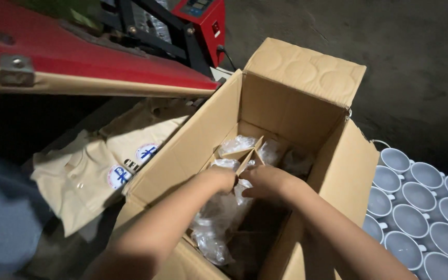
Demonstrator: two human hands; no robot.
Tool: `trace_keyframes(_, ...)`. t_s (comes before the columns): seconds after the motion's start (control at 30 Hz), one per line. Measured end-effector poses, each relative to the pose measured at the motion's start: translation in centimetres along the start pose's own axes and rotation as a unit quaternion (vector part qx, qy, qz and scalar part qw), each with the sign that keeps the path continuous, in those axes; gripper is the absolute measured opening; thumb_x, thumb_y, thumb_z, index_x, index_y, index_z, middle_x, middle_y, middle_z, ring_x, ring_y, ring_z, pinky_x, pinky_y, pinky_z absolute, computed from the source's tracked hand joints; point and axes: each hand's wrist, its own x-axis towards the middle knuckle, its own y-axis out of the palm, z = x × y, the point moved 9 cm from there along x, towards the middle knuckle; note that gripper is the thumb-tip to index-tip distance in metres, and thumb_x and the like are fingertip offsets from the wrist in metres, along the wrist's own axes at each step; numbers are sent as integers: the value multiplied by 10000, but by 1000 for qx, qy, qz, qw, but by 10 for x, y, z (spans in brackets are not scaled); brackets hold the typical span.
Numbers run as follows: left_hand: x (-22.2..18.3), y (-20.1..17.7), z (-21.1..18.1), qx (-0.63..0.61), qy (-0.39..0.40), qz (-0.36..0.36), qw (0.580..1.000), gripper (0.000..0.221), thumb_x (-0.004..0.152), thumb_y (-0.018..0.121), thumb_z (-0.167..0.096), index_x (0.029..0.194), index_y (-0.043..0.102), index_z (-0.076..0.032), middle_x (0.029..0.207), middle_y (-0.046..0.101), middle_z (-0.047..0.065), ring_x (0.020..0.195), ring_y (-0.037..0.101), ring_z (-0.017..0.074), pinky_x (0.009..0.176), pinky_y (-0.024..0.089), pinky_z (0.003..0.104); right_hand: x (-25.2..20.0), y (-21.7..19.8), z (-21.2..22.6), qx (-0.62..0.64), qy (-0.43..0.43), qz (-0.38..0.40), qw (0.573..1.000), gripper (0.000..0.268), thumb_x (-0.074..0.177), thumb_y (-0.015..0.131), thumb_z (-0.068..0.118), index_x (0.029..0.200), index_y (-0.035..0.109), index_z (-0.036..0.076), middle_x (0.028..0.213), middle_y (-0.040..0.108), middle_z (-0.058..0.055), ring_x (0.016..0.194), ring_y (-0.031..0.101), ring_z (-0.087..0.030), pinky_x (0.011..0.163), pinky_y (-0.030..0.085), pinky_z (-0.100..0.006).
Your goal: The person places white ceramic mugs into plastic bags and then positions the bagged mugs into a grid on a table. The person also handles mugs and bags within a cardboard box.
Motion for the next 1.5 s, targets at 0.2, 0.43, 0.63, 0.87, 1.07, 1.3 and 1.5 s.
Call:
trace_keyframes(0.2,-13,-73,4,-200,176,-241,933,159,831,682,-57,980,717,-16,994,745,165,948,702,306,819,550,413,-3,-21,-24,54,121,-39,990,567,832,772,366,1282,576,84,1139,699,-204,1097,655,-390,957,511,-454)
trace_keyframes(0.43,-54,-123,30,-414,164,-321,836,421,855,779,-181,1220,596,-76,979,668,78,882,641,209,762,545,363,-8,-48,-89,138,131,-284,940,273,821,677,40,1092,712,46,1029,766,-171,911,761,-284,824,590,-380)
trace_keyframes(0.63,4,-60,51,-459,127,-111,872,364,954,668,-254,1224,771,-34,1001,783,63,832,699,106,671,571,254,-42,-57,-129,544,154,-414,714,120,977,656,54,1070,719,10,923,725,-80,769,646,-140,711,539,-311)
trace_keyframes(0.87,-181,-188,-45,-448,381,-468,660,565,853,773,-191,1347,545,-37,1255,577,183,1125,604,264,946,535,384,-24,-6,-186,809,-18,-310,500,153,946,629,28,1092,673,27,827,715,-114,595,679,-198,458,547,-333)
trace_keyframes(1.07,-124,-173,-78,-355,204,-506,759,219,934,711,-218,1037,728,-26,934,713,129,845,660,192,730,556,348,-79,-57,-94,890,-181,-170,383,285,1099,495,63,1348,531,-70,1046,691,-244,789,728,-306,627,615,-391)
trace_keyframes(1.3,-52,-176,-136,-775,251,-299,496,305,1071,530,-230,950,674,11,752,685,60,585,615,169,503,481,346,-236,-110,-61,706,-195,-404,549,691,837,744,376,1454,492,194,1427,578,22,1284,588,-141,961,532,-420)
trace_keyframes(1.5,-39,-168,-259,-804,227,-179,520,243,1028,536,-178,1076,685,7,902,731,48,754,693,114,669,576,296,-326,4,-209,613,-4,-589,527,297,1061,643,164,1268,614,-48,1206,672,-127,1095,644,-240,980,515,-450)
